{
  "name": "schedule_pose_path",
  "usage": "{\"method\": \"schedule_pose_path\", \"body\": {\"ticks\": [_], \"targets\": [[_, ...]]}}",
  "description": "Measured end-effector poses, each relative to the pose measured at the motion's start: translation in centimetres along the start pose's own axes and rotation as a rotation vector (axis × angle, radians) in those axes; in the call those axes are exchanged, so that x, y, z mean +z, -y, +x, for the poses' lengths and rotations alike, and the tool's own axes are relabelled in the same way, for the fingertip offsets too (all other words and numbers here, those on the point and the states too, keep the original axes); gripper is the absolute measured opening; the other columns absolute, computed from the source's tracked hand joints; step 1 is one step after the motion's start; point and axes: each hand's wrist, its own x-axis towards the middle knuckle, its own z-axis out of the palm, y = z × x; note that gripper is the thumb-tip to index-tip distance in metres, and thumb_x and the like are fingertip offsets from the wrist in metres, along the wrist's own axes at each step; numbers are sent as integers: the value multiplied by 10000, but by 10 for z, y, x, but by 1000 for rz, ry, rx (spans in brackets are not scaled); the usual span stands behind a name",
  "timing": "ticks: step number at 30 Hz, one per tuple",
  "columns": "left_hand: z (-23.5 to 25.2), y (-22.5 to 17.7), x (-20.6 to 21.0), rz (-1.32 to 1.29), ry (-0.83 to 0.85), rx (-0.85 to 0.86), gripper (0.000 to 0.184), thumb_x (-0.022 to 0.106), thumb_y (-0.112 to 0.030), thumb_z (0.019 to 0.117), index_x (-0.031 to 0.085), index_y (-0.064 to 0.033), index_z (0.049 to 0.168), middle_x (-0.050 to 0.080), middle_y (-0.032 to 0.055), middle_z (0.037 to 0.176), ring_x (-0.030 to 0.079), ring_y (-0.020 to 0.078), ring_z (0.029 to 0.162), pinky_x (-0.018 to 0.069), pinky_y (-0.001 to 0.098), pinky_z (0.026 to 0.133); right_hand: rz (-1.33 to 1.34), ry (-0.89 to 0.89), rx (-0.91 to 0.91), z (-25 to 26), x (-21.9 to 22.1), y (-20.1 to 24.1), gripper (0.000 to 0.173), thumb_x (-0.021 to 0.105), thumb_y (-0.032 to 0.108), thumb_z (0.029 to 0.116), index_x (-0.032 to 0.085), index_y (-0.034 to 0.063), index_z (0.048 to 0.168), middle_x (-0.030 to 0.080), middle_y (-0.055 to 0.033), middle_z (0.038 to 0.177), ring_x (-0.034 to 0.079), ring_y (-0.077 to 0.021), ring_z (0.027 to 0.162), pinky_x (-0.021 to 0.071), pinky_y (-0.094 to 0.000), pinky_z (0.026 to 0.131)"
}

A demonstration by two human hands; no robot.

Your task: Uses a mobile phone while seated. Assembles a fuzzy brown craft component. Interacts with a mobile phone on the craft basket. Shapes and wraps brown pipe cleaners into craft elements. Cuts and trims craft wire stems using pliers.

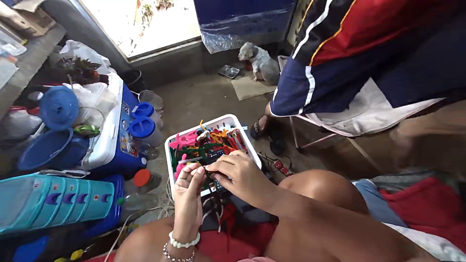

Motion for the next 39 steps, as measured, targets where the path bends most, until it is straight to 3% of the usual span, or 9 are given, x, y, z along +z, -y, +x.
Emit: {"method": "schedule_pose_path", "body": {"ticks": [4, 10, 15, 24, 29, 35, 37, 39], "targets": [[-4, -2, 3, -31, -12, -66, 177, 562, -29, 983, 630, -30, 1146, 721, 35, 922, 698, 92, 797, 594, 245, 776, -63, -48, -40, -1, 3, 1, 135, 683, 169, 956, 781, 147, 1046, 754, -11, 960, 714, -149, 890, 541, -370, 888], [-6, -2, 4, -41, 34, -200, 207, 519, -72, 1037, 633, -26, 1203, 709, 40, 922, 674, 77, 759, 576, 220, 706, -53, -69, -38, 0, 2, -3, 128, 679, 194, 967, 789, 140, 1001, 753, -9, 954, 713, -138, 888, 539, -372, 897], [-2, -3, 0, -7, 94, -180, 214, 563, -65, 1009, 634, -43, 1210, 722, 50, 944, 690, 99, 778, 590, 246, 718, -78, -57, -38, 1, -3, -6, 113, 689, 210, 958, 782, 146, 957, 753, -3, 944, 713, -134, 883, 531, -391, 910], [1, 9, 2, -153, 37, -265, 180, 478, -70, 997, 646, -92, 1057, 699, 35, 862, 682, 99, 754, 589, 262, 744, -235, -63, -163, -2, 2, -2, 129, 653, 182, 982, 752, 124, 924, 719, -6, 860, 690, -150, 797, 495, -417, 967], [-2, 13, 7, -134, 14, -296, 180, 471, -89, 1026, 647, -80, 1066, 706, 42, 879, 690, 105, 780, 593, 273, 742, -295, -95, -178, -2, 3, -1, 140, 638, 126, 970, 719, 98, 859, 678, -22, 782, 654, -170, 713, 480, -449, 980], [-3, 15, 8, -63, 27, -258, 173, 454, -79, 1045, 624, -87, 1077, 697, 9, 863, 677, 73, 756, 583, 231, 725, -276, -68, -144, -5, 6, -1, 129, 647, 133, 968, 737, 96, 884, 699, -24, 789, 680, -159, 729, 486, -448, 989], [0, 15, 4, -61, 13, -253, 174, 448, -85, 1052, 620, -86, 1075, 694, 11, 861, 676, 72, 747, 583, 231, 706, -147, 25, -85, -4, 2, -6, 170, 645, 214, 992, 764, 107, 935, 731, -14, 842, 702, -149, 785, 485, -459, 1004], [6, 12, -2, -62, -3, -224, 200, 429, -99, 1063, 628, -91, 1045, 675, 5, 843, 656, 70, 733, 571, 218, 692, -4, 132, 60, 5, -10, -21, 274, 634, 335, 1011, 774, 107, 1067, 748, -22, 918, 698, -162, 827, 512, -472, 942]]}}
